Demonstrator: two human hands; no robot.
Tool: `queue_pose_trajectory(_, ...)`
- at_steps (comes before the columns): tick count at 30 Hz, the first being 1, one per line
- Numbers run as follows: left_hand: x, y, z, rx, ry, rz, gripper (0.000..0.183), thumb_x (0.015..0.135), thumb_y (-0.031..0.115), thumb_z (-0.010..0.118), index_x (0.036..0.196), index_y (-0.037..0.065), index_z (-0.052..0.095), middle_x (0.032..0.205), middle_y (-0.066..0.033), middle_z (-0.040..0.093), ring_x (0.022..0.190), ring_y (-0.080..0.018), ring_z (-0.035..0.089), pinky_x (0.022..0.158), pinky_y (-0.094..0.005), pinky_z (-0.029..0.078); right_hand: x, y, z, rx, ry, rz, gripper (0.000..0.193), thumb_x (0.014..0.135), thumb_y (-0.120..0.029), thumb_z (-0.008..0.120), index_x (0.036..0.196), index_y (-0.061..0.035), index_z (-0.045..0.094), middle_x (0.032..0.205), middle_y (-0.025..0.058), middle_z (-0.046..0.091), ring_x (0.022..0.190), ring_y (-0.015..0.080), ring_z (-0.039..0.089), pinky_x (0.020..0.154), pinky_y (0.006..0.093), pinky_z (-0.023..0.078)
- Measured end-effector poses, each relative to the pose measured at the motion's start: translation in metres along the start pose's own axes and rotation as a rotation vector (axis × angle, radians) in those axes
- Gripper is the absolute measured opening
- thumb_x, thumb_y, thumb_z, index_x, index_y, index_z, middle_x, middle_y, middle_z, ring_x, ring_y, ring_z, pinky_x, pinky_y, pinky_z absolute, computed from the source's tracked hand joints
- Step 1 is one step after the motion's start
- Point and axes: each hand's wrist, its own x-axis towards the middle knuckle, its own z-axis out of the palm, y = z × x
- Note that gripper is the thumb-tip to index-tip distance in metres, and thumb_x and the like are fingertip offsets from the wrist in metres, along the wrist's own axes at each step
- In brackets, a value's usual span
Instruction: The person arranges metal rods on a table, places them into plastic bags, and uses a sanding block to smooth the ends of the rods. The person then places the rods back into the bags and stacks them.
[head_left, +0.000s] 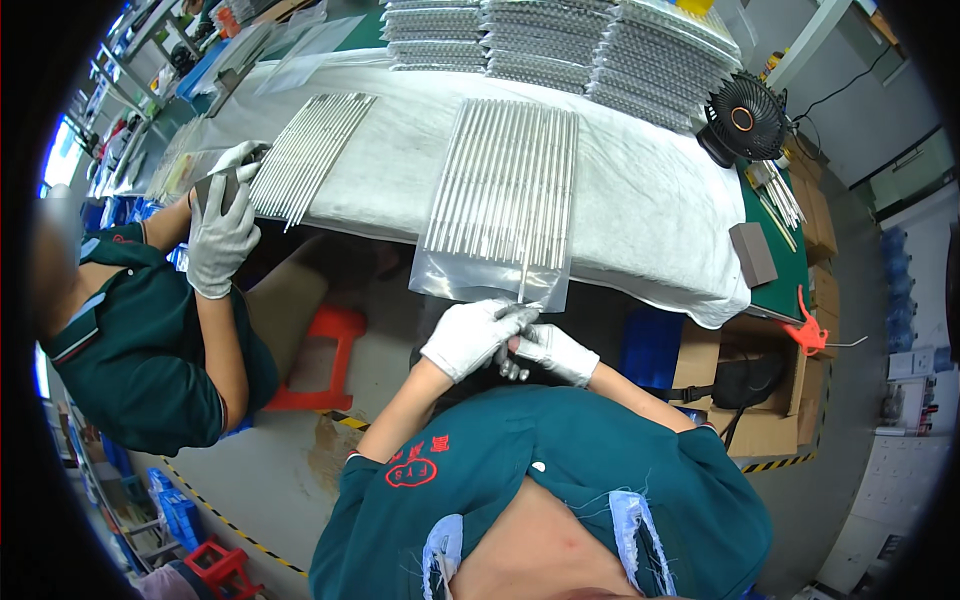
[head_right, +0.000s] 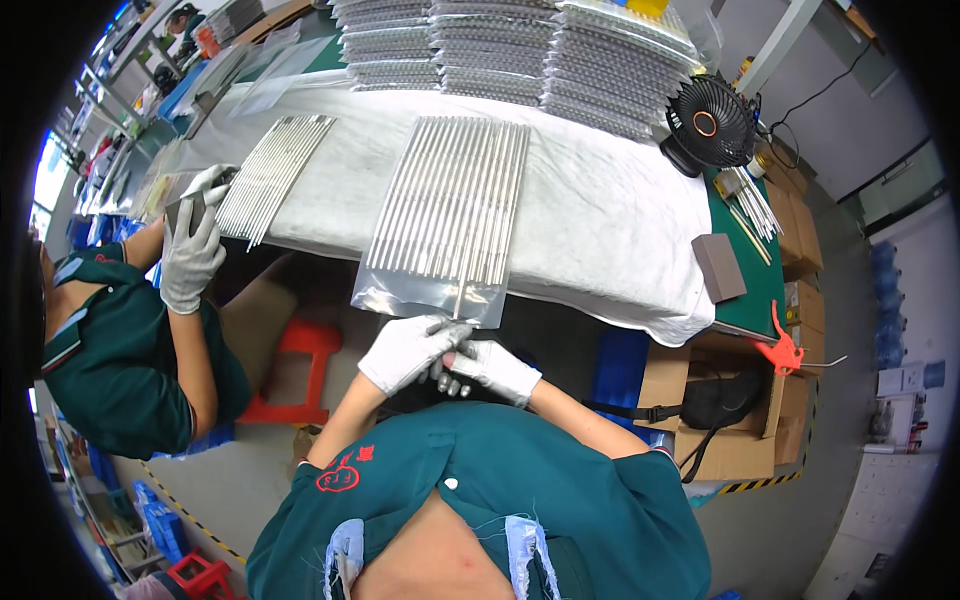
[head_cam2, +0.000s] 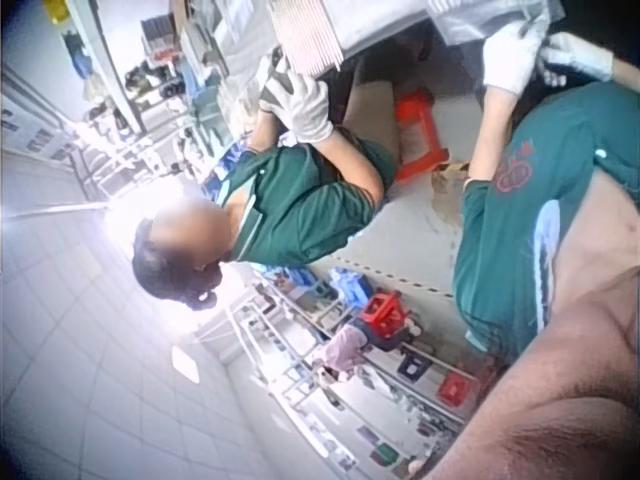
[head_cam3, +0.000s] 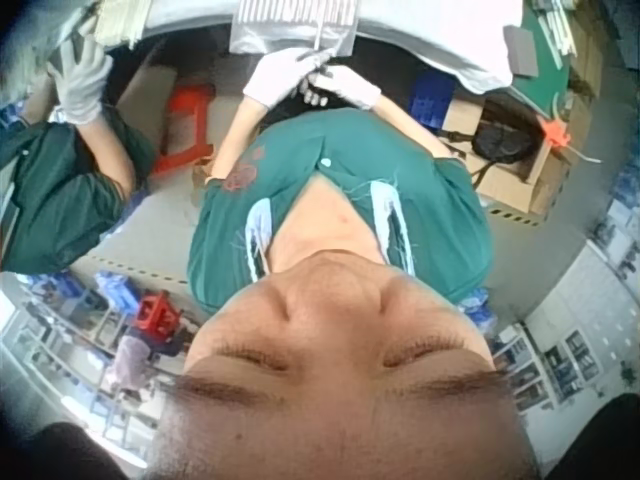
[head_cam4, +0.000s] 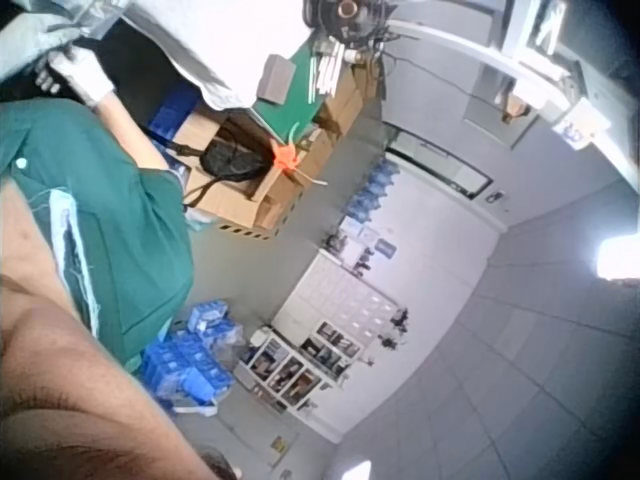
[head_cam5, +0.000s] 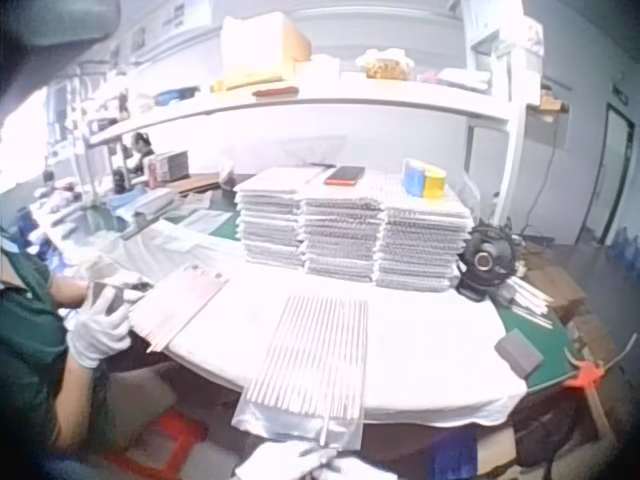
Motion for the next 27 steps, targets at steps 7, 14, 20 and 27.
queue_pose_trajectory(7,0.036,0.022,0.007,-0.799,0.203,-0.392,0.036,0.091,0.037,0.053,0.089,0.003,0.066,0.049,-0.0026,0.051,0.033,-0.0070,0.037,0.032,-0.0212,0.028,-0.005,0.019,-0.011,0.090,0.073,-0.002,0.036,0.089,-0.037,0.058,0.099,-0.0021,0.061,0.084,0.0056,0.065,0.073,0.0092,0.060,0.065,0.0225,0.048)
queue_pose_trajectory(14,0.032,0.021,0.007,-0.820,0.162,-0.348,0.035,0.092,0.036,0.051,0.088,0.001,0.058,0.053,-0.0038,0.052,0.033,-0.0068,0.035,0.031,-0.0204,0.026,-0.027,0.023,-0.039,-0.006,0.078,-0.040,0.057,0.086,-0.050,0.052,0.106,0.0031,0.058,0.092,0.0113,0.065,0.081,0.0150,0.062,0.072,0.0263,0.050)
queue_pose_trajectory(20,0.026,0.015,0.008,-0.827,0.132,-0.347,0.035,0.093,0.033,0.048,0.100,0.000,0.058,0.056,-0.0046,0.054,0.033,-0.0065,0.035,0.033,-0.0204,0.026,-0.016,-0.008,-0.053,-0.020,0.188,-0.146,0.097,0.071,-0.080,0.034,0.107,0.0070,0.057,0.095,0.0156,0.065,0.082,0.0183,0.063,0.074,0.0280,0.050)
queue_pose_trajectory(27,-0.042,-0.068,-0.035,-0.817,0.274,0.019,0.059,0.093,0.050,0.040,0.072,0.000,0.061,0.043,-0.0027,0.043,0.032,-0.0064,0.032,0.033,-0.0205,0.025,-0.007,-0.042,-0.035,-0.162,0.278,-0.157,0.075,0.088,-0.063,0.036,0.092,0.0054,0.065,0.086,0.0133,0.068,0.076,0.0164,0.064,0.071,0.0275,0.050)
